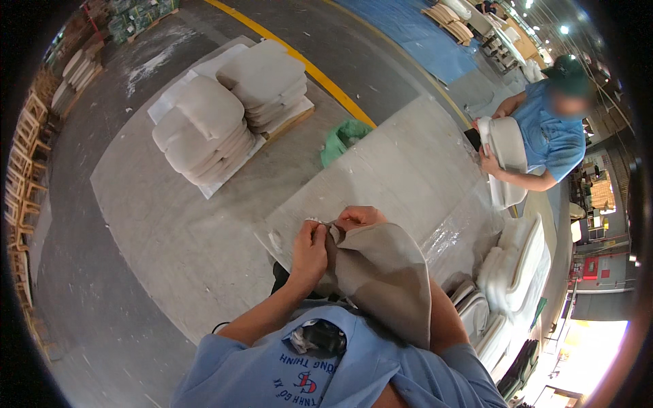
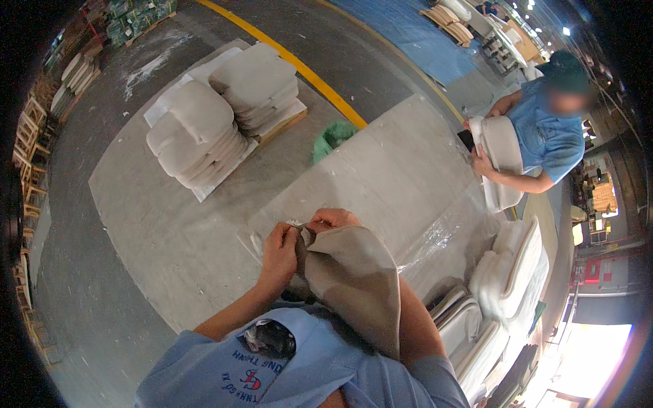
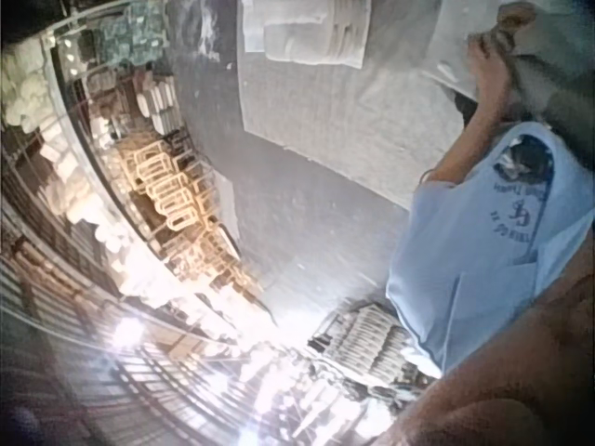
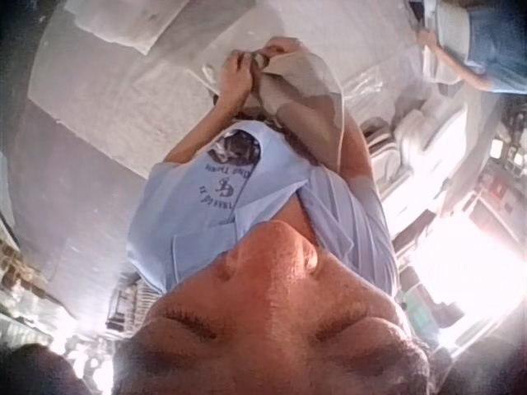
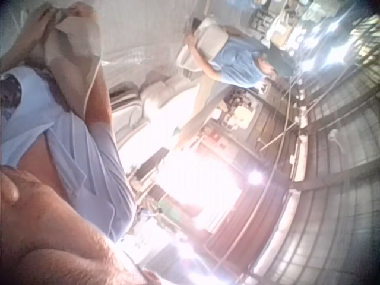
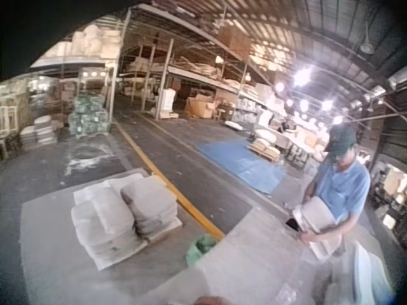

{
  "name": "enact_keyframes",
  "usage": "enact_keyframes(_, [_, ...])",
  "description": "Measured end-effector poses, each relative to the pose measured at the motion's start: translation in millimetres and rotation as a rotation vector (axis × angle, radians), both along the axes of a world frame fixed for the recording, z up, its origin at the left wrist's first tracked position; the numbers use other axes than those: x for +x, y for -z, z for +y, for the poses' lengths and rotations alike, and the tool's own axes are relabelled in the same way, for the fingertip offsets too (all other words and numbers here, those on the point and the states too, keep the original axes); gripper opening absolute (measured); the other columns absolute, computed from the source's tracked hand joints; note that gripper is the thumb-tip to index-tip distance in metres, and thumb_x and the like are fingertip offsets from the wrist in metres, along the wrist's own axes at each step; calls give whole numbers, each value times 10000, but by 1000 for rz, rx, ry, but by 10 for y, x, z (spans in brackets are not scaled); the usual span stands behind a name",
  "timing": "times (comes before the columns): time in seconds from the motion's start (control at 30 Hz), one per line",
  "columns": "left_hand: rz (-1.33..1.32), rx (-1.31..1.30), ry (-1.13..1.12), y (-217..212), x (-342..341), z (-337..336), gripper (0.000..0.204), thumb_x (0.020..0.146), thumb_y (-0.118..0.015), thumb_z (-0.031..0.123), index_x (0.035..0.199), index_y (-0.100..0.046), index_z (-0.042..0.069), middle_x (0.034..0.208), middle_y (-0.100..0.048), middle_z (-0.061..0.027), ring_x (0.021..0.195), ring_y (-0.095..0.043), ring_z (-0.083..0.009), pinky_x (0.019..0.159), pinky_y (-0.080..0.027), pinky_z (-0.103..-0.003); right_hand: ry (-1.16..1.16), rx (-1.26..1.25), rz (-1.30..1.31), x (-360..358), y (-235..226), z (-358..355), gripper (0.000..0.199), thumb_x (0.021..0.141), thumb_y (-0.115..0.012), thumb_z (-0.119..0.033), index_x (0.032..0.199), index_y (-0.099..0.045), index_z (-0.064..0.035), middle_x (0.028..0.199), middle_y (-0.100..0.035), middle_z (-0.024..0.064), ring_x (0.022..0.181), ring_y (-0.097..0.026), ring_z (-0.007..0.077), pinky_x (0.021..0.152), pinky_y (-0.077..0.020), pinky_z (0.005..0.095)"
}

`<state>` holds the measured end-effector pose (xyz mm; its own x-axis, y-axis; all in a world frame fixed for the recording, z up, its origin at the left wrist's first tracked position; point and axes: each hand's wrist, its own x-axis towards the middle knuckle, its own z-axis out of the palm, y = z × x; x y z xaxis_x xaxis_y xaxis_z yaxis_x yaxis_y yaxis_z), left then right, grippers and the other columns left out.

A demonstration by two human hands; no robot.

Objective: The person inserts white foam inserts into gray fabric cushion covers at a work table. They repeatedly pick up foam, align it with the cover opening, push it inside, and smooth the cover. Coworkers perform similar actions nearby.

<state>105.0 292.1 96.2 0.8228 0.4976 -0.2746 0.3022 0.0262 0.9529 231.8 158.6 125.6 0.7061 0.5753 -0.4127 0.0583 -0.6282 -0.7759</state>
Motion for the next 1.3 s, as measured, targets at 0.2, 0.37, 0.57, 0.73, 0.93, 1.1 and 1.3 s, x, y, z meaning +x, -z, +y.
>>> enact_keyframes(0.2, [108, 119, -73, 383, -33, 81, 263, 1113, -509, 236, 1096, -604, -8, 974, -696, -257, 935, -675, -423, 863, -510, -488, -224, -84, -163, 134, 343, 288, 188, 962, -782, -288, 984, -795, -102, 838, -744, 71, 797, -711, 171, 723, -556, 362])
enact_keyframes(0.37, [138, 36, -125, 897, -69, 16, 266, 1133, -488, 266, 1118, -582, 17, 995, -676, -264, 963, -667, -436, 870, -507, -499, 188, 532, 657, 77, 965, 74, 224, 971, -745, -263, 1024, -754, -46, 1012, -748, 92, 915, -707, 196, 854, -563, 323])
enact_keyframes(0.57, [-78, 29, -68, 1356, 50, -18, 269, 1143, -484, 282, 1150, -579, 30, 1077, -677, -247, 1002, -650, -422, 904, -503, -489, -398, 395, -519, 309, 1689, -18, 200, 996, -703, -224, 1112, -754, -69, 1059, -748, 99, 987, -721, 220, 901, -575, 363])
enact_keyframes(0.73, [-84, 283, 323, 1461, 149, 326, 219, 1110, -498, 180, 1252, -577, 34, 1226, -651, -253, 1156, -623, -407, 978, -481, -488, -22, -39, -263, 328, 1168, -200, 246, 990, -736, -225, 1194, -745, -88, 1052, -748, 112, 949, -708, 227, 859, -576, 395])
enact_keyframes(0.93, [75, -336, 803, 1388, 384, 907, 613, 1028, -681, 178, 1587, -446, 87, 1526, -589, -83, 1320, -614, -239, 1097, -502, -435, 185, -19, 3, -129, -504, -1358, 220, 1025, -710, -143, 1226, -718, -54, 1070, -740, 54, 972, -680, 146, 899, -560, 333])
enact_keyframes(1.1, [394, -226, 1002, 1383, 624, 1025, 680, 902, -768, 25, 1527, -501, 15, 1406, -646, -88, 1262, -623, -260, 1053, -511, -384, 254, -208, 149, -1444, -1359, -2609, 477, 892, -847, -191, 1346, -712, -132, 1206, -742, 90, 1051, -713, 206, 930, -586, 363])
enact_keyframes(1.3, [252, -33, 1032, 1394, 706, 955, 594, 898, -797, 49, 1453, -587, 15, 1343, -682, -101, 1240, -634, -282, 1032, -515, -368, 531, -174, 226, -2741, -1433, -2440, 913, 752, -951, -161, 1564, -554, -291, 1612, -430, 114, 1238, -660, 293, 1028, -605, 413])
